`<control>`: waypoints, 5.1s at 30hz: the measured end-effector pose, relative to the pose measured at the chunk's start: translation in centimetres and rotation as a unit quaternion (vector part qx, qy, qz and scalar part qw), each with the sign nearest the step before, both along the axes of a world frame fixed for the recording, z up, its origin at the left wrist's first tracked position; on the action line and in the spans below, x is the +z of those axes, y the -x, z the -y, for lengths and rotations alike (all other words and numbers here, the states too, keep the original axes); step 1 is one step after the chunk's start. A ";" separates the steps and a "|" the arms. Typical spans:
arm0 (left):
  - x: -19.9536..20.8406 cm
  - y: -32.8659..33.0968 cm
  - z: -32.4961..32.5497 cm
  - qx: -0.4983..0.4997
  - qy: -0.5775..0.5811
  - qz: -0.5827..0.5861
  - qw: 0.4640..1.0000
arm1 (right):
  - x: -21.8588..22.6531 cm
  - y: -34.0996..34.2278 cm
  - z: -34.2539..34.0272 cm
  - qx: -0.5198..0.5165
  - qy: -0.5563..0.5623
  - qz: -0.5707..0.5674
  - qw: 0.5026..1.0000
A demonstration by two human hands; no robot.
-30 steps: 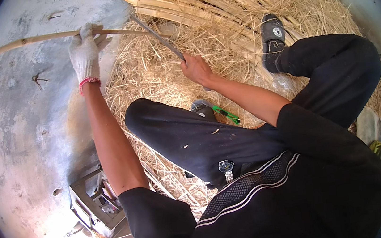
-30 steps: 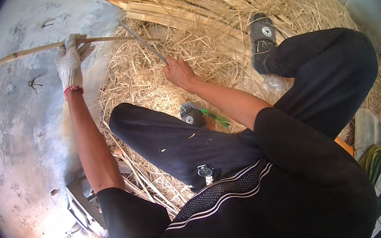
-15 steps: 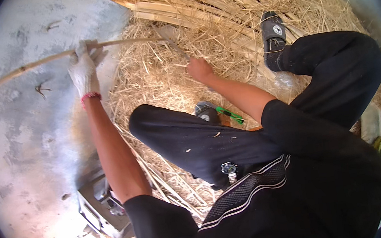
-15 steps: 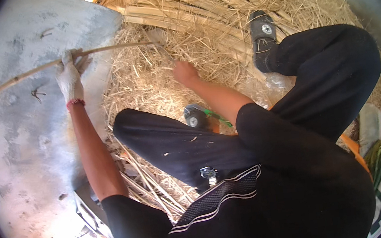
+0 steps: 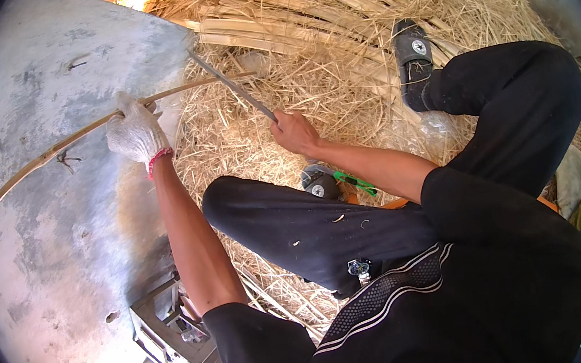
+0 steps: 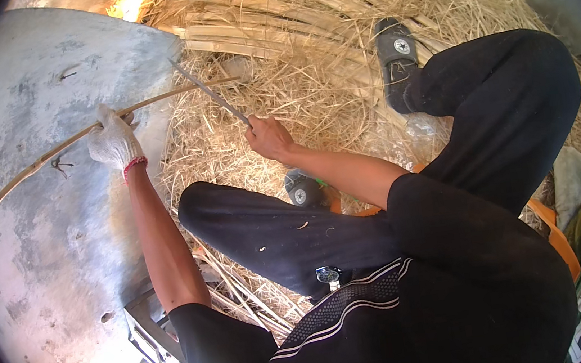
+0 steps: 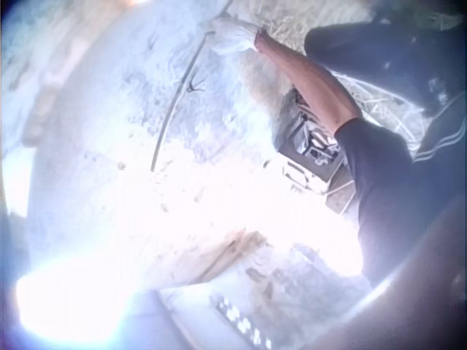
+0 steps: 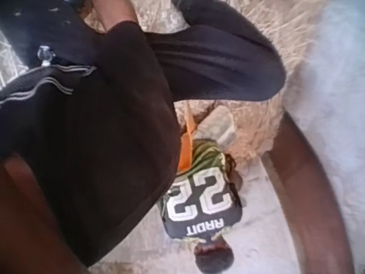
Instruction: The person sits on a bed of straw and uses a green utility knife to split long bamboo poles into thin strips. They hold the pole with a gloved left hand and shave the material with the right hand, occasionally switching to a curved blade to separate the strips further.
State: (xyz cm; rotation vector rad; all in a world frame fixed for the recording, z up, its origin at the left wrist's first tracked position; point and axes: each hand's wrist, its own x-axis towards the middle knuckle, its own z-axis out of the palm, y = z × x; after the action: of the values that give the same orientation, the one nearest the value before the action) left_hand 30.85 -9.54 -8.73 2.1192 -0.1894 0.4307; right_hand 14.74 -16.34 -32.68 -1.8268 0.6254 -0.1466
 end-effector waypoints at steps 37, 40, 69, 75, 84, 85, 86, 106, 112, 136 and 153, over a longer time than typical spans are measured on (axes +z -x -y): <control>3.3 -0.2 -9.8 0.167 0.171 0.039 0.970 | -7.7 5.8 4.8 0.016 0.139 -0.203 0.969; 4.9 0.9 -13.4 0.188 0.278 0.055 0.940 | -7.8 5.6 6.9 -0.017 0.208 -0.225 0.952; 5.3 23.8 -11.8 -0.098 -0.027 -0.320 0.942 | 10.3 -1.3 -1.0 0.092 -0.374 0.185 0.904; 6.9 26.1 -13.5 -0.032 0.118 -0.308 0.943 | -9.8 9.9 -2.1 0.476 0.281 -0.215 0.805; 7.1 27.3 -16.0 0.009 0.193 -0.300 0.934 | -11.4 11.4 -3.4 0.428 0.267 -0.209 0.838; 6.8 27.5 -16.4 0.007 0.204 -0.290 0.935 | -10.7 11.1 -3.6 0.419 0.259 -0.203 0.846; 6.5 27.9 -16.9 0.005 0.213 -0.282 0.936 | -8.5 10.9 -3.8 0.410 0.249 -0.200 0.854; 6.4 32.3 -14.6 -0.357 0.593 -0.416 0.590 | 33.2 10.1 1.7 0.351 -0.036 0.266 0.897; 5.5 35.0 -14.7 -0.345 0.584 -0.434 0.593 | 30.6 13.1 -0.3 0.278 0.019 0.341 0.898; 7.8 39.0 -14.0 -0.208 0.525 -0.438 0.699 | 26.2 6.2 0.5 0.122 0.534 0.579 0.603; 4.9 38.6 -16.5 -0.277 0.575 -0.408 0.653 | 30.4 -3.4 23.1 -0.079 0.433 0.016 0.898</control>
State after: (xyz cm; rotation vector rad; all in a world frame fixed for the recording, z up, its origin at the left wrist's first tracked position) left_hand -7.76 6.93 -3.85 0.7216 0.0031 -0.6712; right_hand 18.18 -39.40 -2.28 -2.6160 0.7501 -0.6484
